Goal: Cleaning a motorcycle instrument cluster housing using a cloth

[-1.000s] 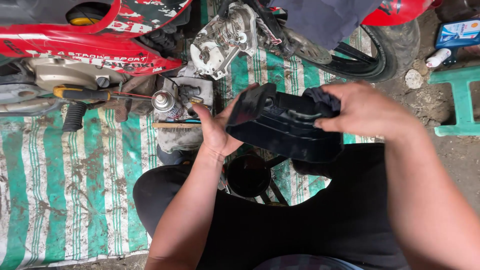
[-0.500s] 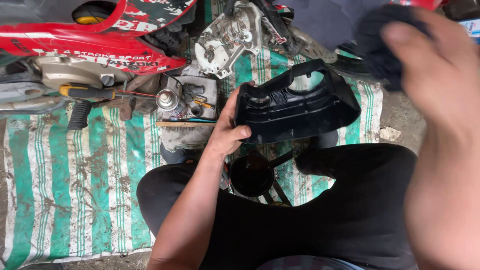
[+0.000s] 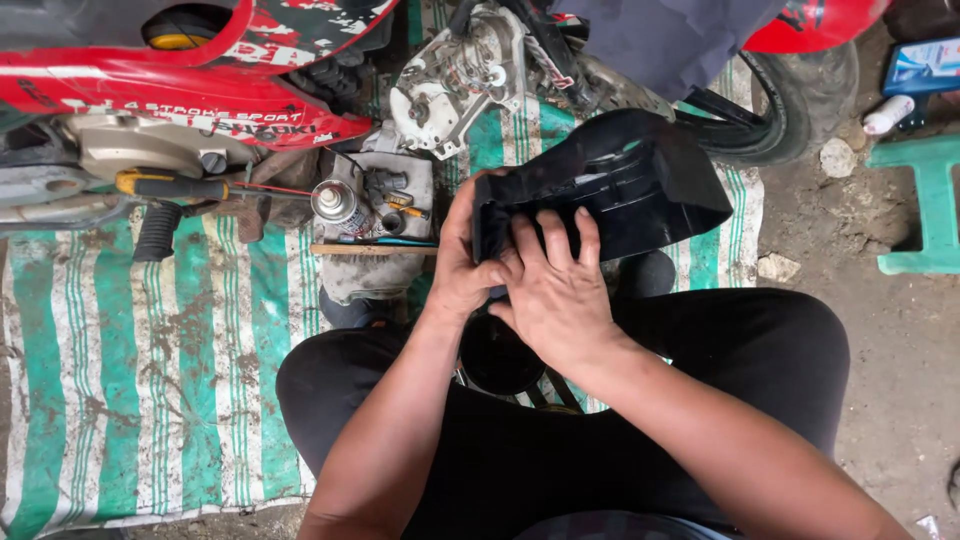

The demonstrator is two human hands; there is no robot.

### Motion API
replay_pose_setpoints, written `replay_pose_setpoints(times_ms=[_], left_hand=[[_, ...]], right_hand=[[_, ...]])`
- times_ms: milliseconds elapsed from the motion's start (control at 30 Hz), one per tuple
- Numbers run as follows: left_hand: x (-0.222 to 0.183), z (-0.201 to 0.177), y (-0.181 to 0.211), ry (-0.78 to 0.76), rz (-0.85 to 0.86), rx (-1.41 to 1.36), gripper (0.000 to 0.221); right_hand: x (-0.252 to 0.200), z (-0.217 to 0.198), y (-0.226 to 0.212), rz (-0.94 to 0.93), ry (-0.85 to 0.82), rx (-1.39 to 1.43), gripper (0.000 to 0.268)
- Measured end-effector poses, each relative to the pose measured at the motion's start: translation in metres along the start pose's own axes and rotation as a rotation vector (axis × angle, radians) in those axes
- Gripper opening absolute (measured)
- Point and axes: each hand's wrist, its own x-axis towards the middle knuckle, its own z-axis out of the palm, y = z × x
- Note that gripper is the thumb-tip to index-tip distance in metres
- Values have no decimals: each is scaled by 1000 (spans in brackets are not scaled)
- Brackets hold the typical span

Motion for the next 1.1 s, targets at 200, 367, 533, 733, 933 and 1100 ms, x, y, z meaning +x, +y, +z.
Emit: replay_pose_setpoints(times_ms=[200, 367, 533, 733, 933, 1100], left_hand=[[2, -19, 10, 92, 53, 20, 120], [11, -10, 11, 56, 144, -213, 111], [10, -12, 9, 40, 146, -265, 121], [10, 6, 22, 56, 111, -25, 127], [2, 12, 4, 41, 123, 347, 129], [2, -4, -10, 40, 112, 319, 124]], right_hand=[[-22, 15, -24, -147, 438, 165, 35], [-68, 28, -19, -88, 411, 499, 42], [-82, -9, 36, 198, 505, 518, 48], [-28, -30, 32, 3, 675, -80, 33], [-10, 26, -1, 59, 432, -73, 56], [6, 34, -24, -18, 500, 536, 44]])
